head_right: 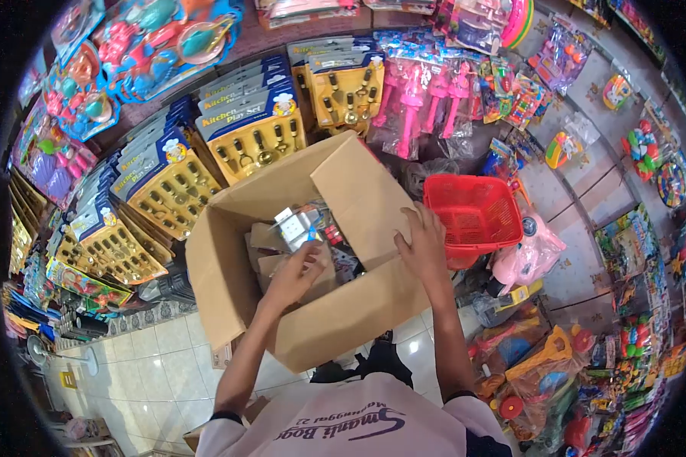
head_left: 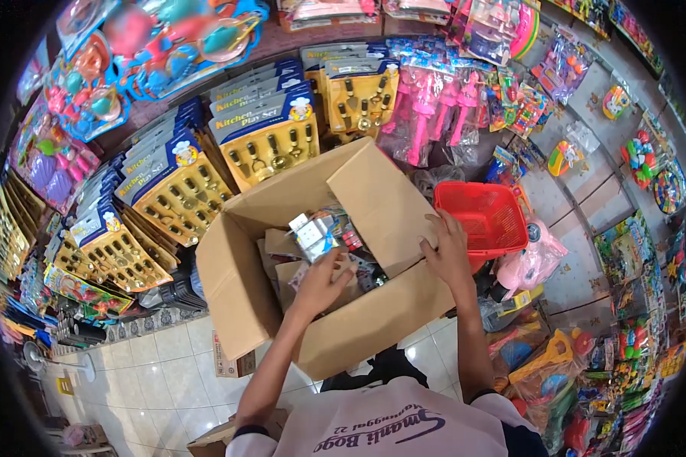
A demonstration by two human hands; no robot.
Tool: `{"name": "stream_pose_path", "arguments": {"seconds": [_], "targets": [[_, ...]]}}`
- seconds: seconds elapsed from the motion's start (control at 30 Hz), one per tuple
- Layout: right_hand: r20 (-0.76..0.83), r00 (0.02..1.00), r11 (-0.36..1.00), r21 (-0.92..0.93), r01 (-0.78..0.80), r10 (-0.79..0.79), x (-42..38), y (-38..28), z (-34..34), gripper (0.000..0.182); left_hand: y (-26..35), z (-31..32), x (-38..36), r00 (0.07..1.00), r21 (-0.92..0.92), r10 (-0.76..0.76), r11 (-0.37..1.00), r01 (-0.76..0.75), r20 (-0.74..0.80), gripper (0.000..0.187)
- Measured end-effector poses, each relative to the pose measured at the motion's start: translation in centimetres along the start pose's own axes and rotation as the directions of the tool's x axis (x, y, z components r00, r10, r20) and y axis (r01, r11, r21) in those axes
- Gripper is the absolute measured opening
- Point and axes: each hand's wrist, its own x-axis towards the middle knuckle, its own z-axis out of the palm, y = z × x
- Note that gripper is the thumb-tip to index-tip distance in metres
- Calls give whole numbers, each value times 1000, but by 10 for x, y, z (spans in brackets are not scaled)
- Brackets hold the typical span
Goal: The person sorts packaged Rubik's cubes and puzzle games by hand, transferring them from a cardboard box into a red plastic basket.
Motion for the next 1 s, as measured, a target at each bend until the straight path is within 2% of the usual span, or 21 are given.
{"name": "stream_pose_path", "arguments": {"seconds": [0.03,0.07,0.13,0.17,0.27,0.4,0.43,0.57,0.63,0.73,0.77,0.87,0.9,1.0], "targets": [[10,1000,1000,-14,-20,20,1,13,0,49,-3,10,19,991,-61,-32,997,40,130,50],[19,999,999,-26,-39,40,3,26,2,51,-4,18,31,976,-20,-90,995,96,199,53],[140,988,970,226,-92,61,6,51,11,55,6,31,53,921,68,-211,977,200,327,60],[206,976,931,341,-133,63,5,63,14,56,-16,46,62,905,83,-227,974,212,359,69],[281,960,936,336,-107,9,12,68,8,56,-8,63,76,842,153,-387,922,356,375,76],[263,963,936,350,-33,-64,13,79,10,58,-5,67,75,845,33,-359,925,378,395,83],[246,966,936,351,-9,-83,13,81,11,59,-5,66,72,869,46,-336,938,344,363,84],[221,967,938,343,42,-124,14,82,10,61,-7,67,64,896,-67,-339,926,372,286,70],[262,956,939,343,39,-135,18,80,2,60,11,63,59,930,-63,-303,945,322,208,61],[381,912,921,390,-7,-155,23,88,-8,58,57,55,51,954,-148,-299,943,297,8,48],[426,890,911,411,-29,-163,25,92,-9,57,66,54,52,968,-176,-247,956,236,-41,47],[396,896,826,561,-63,-201,28,102,-11,56,87,54,58,975,-244,-96,969,46,-198,43],[413,893,784,608,-124,-179,28,105,-11,57,99,53,61,981,-271,-121,959,77,-150,48],[468,870,628,727,-280,-154,27,118,-9,61,137,76,81,960,-316,-14,945,-79,-281,55]]}}
